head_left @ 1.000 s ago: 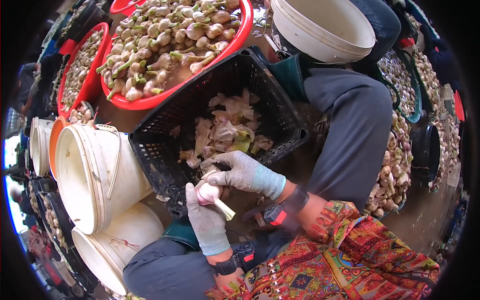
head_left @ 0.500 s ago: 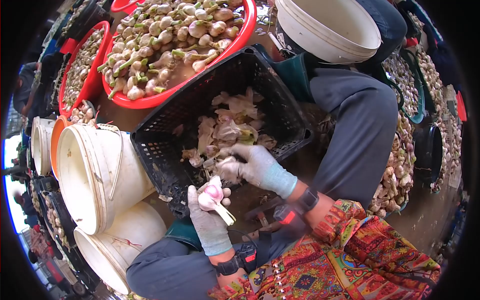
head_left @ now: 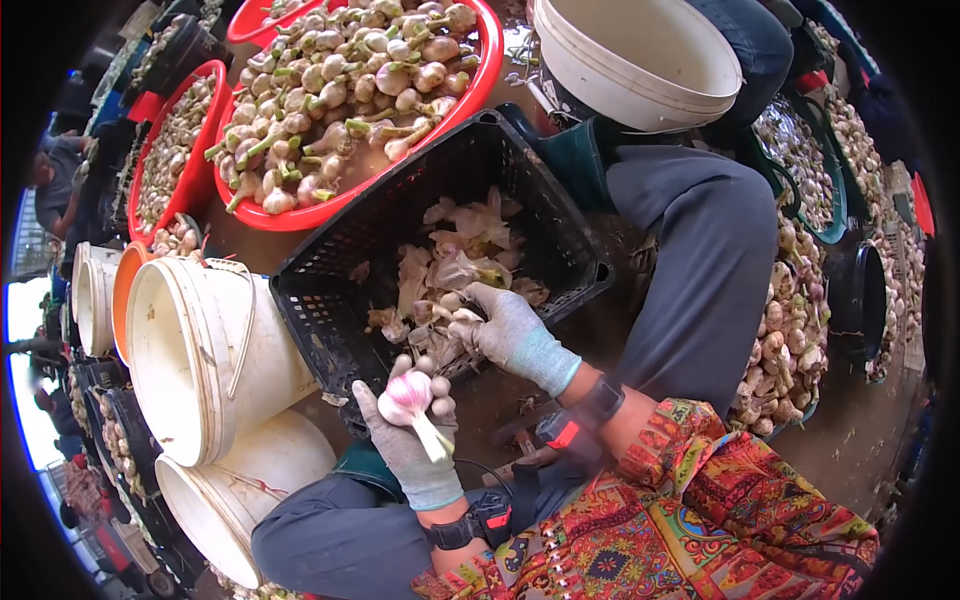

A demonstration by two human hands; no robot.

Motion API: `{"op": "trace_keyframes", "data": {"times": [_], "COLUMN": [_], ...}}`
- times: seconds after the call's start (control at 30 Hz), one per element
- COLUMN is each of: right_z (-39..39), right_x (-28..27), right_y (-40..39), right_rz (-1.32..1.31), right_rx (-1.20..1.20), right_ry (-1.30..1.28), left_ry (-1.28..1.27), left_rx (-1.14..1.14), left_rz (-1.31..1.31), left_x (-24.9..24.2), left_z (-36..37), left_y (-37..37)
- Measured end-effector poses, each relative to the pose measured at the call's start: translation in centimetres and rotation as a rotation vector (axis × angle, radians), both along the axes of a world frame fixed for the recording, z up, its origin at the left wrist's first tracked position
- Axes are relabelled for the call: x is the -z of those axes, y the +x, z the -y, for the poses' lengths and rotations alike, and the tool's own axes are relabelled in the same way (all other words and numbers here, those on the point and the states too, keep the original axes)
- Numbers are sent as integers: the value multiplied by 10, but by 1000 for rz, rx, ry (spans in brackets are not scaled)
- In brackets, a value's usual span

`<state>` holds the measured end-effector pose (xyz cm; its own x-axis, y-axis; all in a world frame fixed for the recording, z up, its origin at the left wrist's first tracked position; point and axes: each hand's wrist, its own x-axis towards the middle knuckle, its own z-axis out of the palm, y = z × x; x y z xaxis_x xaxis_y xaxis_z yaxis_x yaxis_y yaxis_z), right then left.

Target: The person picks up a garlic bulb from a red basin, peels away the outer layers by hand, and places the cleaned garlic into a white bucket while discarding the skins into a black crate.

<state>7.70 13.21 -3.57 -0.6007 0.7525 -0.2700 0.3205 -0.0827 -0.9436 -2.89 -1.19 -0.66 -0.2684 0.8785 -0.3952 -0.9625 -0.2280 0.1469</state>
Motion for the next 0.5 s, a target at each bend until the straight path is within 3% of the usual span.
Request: {"op": "trace_keyframes", "data": {"times": [0.07,0.13,0.2,0.27,0.33,0.5], "right_z": [-2,-5,-7,-4,-9,-16], "right_x": [2,7,1,19,28,-1], "right_y": [1,-2,1,-4,2,16], "right_rz": [-89,-315,-310,-553,-410,-559], "right_rx": [33,89,159,265,179,420], "right_ry": [-37,-369,-170,-425,-345,-802], "left_ry": [-126,-23,6,-3,-44,-135], "left_rx": [-161,-159,-226,-186,-142,15], "left_rz": [-13,-37,113,26,68,-26], "left_x": [-17,-17,-22,-29,-26,-34], "left_z": [-10,-12,-20,-27,-42,-128], "left_y": [6,4,2,0,-4,0]}}
